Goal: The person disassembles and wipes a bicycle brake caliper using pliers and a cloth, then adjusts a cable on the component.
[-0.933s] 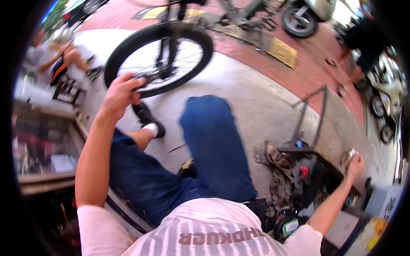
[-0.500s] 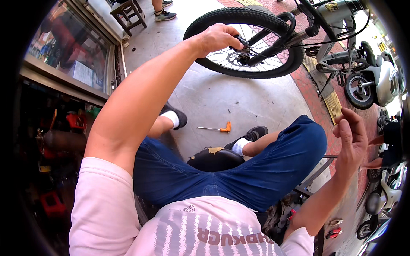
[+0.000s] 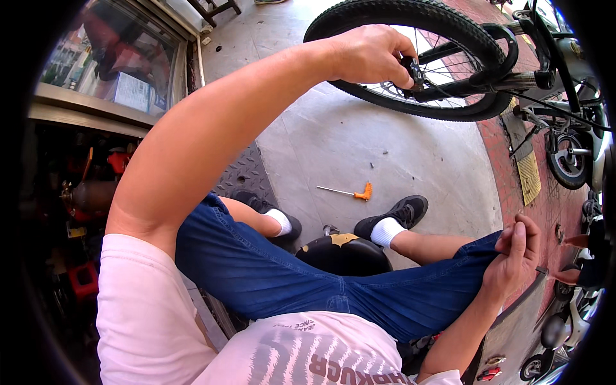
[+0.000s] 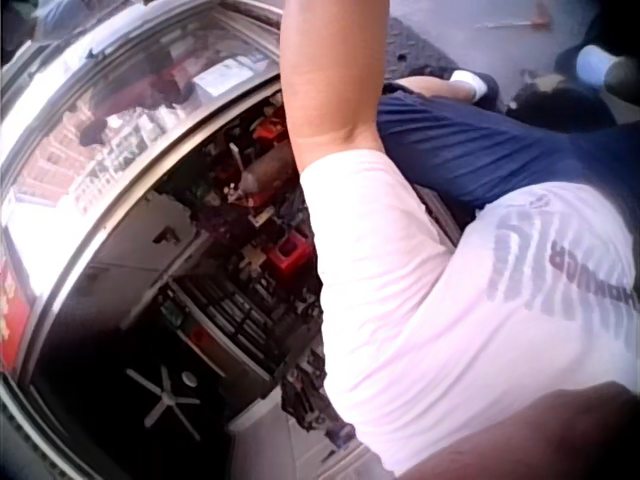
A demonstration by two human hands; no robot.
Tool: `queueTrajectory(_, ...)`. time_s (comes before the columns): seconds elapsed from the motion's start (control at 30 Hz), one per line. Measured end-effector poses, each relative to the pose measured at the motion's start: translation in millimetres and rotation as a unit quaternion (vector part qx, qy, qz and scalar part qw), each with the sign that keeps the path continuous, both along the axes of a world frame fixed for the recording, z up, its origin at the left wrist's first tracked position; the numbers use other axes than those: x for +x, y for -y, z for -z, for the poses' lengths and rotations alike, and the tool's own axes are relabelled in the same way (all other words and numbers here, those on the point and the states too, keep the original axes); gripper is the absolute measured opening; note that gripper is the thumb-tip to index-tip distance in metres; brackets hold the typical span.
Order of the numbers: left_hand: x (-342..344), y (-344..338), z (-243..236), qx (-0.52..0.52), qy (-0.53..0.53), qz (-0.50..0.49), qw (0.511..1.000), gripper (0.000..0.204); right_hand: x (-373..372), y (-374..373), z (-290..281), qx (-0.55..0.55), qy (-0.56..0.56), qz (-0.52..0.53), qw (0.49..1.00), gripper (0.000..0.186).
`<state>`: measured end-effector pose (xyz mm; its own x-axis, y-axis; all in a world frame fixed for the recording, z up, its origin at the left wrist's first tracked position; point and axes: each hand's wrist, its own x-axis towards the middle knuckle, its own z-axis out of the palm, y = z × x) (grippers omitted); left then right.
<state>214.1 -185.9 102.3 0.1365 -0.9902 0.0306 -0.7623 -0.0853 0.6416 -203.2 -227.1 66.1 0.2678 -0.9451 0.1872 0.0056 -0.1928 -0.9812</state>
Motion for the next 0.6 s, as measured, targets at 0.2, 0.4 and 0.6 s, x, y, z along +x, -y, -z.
queueTrajectory(0.2,-2,-7,-5,-0.004,0.034,0.022,0.999,0.037,1,-8,-21,-0.096,0.146,0.035,0.984,0.023)
queueTrajectory(0.4,-13,-10,-17,-0.032,0.161,0.08,0.983,0.04,-11,-20,-40,-0.046,0.228,0.016,0.972,0.027)
queueTrajectory(0.6,-19,-17,-38,-0.033,0.227,0.093,0.969,0.034,-21,-35,-41,-0.1,0.195,0.04,0.975,0.022)
